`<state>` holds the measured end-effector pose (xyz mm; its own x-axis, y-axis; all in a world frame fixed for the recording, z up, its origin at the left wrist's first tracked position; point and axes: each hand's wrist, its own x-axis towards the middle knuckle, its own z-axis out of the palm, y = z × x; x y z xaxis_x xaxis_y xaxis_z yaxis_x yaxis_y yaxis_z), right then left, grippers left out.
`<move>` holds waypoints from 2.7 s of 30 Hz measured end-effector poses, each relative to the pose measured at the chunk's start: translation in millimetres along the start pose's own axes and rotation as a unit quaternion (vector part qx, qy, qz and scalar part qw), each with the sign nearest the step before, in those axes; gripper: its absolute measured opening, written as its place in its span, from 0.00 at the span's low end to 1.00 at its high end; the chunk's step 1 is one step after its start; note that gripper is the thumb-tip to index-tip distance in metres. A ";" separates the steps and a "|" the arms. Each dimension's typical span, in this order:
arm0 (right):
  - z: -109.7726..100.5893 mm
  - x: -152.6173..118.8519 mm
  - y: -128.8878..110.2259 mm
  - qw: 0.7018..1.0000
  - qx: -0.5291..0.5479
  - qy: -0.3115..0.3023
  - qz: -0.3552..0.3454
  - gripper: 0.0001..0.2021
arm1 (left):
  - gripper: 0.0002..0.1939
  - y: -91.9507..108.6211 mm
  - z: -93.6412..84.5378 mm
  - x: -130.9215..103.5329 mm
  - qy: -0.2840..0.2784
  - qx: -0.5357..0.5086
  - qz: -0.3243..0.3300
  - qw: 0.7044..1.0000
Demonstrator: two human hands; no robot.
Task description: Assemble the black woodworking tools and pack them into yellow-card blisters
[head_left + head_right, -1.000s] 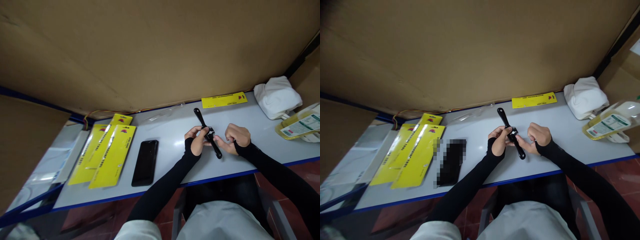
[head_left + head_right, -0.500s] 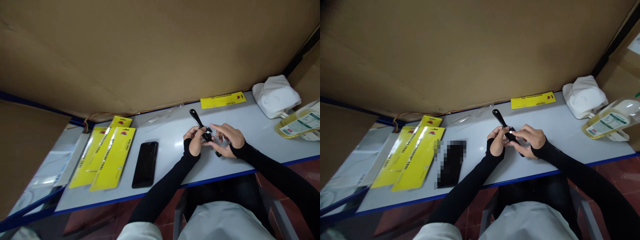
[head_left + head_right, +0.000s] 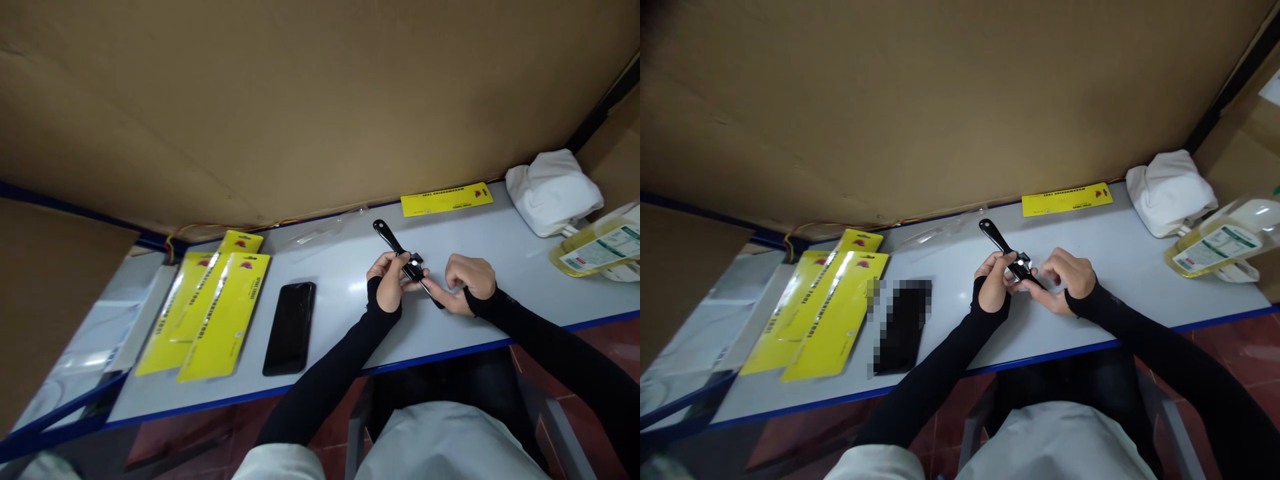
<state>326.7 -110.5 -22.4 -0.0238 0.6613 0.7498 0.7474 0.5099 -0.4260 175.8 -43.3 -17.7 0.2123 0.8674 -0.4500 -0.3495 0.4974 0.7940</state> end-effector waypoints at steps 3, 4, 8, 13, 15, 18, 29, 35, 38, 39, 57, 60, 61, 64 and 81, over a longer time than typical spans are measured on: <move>1.7 -0.8 0.1 0.999 0.018 -0.033 0.009 0.08 | 0.23 -1.6 -1.3 1.3 0.012 -0.006 0.009 1.000; 2.2 -1.5 0.3 0.999 0.021 -0.039 -0.008 0.08 | 0.23 -2.4 -1.8 1.9 0.013 -0.007 0.009 1.000; 2.7 -3.0 0.7 0.999 0.032 -0.015 -0.037 0.14 | 0.22 -4.8 -2.9 3.7 0.007 -0.012 0.005 1.000; 2.5 -1.5 2.7 0.999 0.001 -0.034 -0.029 0.08 | 0.23 -4.5 -1.6 2.2 0.018 -0.026 0.006 1.000; 2.3 -1.2 3.0 0.999 -0.011 -0.007 -0.050 0.16 | 0.23 -3.8 -1.1 1.3 0.008 -0.029 -0.005 1.000; 2.6 -0.7 1.5 1.000 -0.012 -0.005 -0.023 0.10 | 0.23 -3.5 -1.2 1.2 0.004 -0.028 -0.003 1.000; 1.0 -2.2 7.5 0.998 -0.018 -0.059 -0.028 0.21 | 0.22 -11.4 -1.4 -0.1 -0.003 0.021 -0.016 1.000; 2.2 -2.1 8.4 0.996 -0.023 -0.012 -0.080 0.04 | 0.24 -8.4 -3.1 1.8 -0.003 -0.008 -0.025 1.000; 1.4 -0.7 5.2 0.999 -0.014 -0.022 -0.042 0.06 | 0.24 -7.2 -1.9 0.8 0.002 -0.004 -0.017 1.000; 1.2 -0.5 4.5 0.999 -0.017 -0.034 -0.026 0.11 | 0.24 -6.9 -1.4 0.3 0.004 -0.002 -0.014 1.000; 1.6 1.6 0.5 0.999 -0.007 -0.036 -0.014 0.09 | 0.24 -9.0 -2.7 2.6 0.006 -0.019 -0.011 1.000; 2.2 0.4 3.1 0.998 -0.033 -0.042 -0.033 0.08 | 0.23 -8.5 -2.4 1.0 0.012 -0.008 -0.003 1.000; 2.1 -0.1 3.8 0.998 -0.043 -0.030 -0.045 0.08 | 0.22 -8.5 -2.4 0.7 0.008 -0.007 -0.002 1.000; 1.9 -0.5 3.6 0.998 -0.045 -0.003 -0.037 0.14 | 0.22 -8.9 -2.8 0.7 -0.001 -0.008 -0.007 1.000; 2.7 -1.2 2.0 0.997 0.038 -0.049 -0.054 0.07 | 0.23 -10.3 -4.1 4.0 0.005 -0.023 -0.004 1.000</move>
<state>326.4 -108.8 -25.5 -0.1698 0.6485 0.7420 0.6851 0.6189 -0.3841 176.5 -44.9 -29.4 0.2057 0.8633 -0.4609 -0.3901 0.5043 0.7704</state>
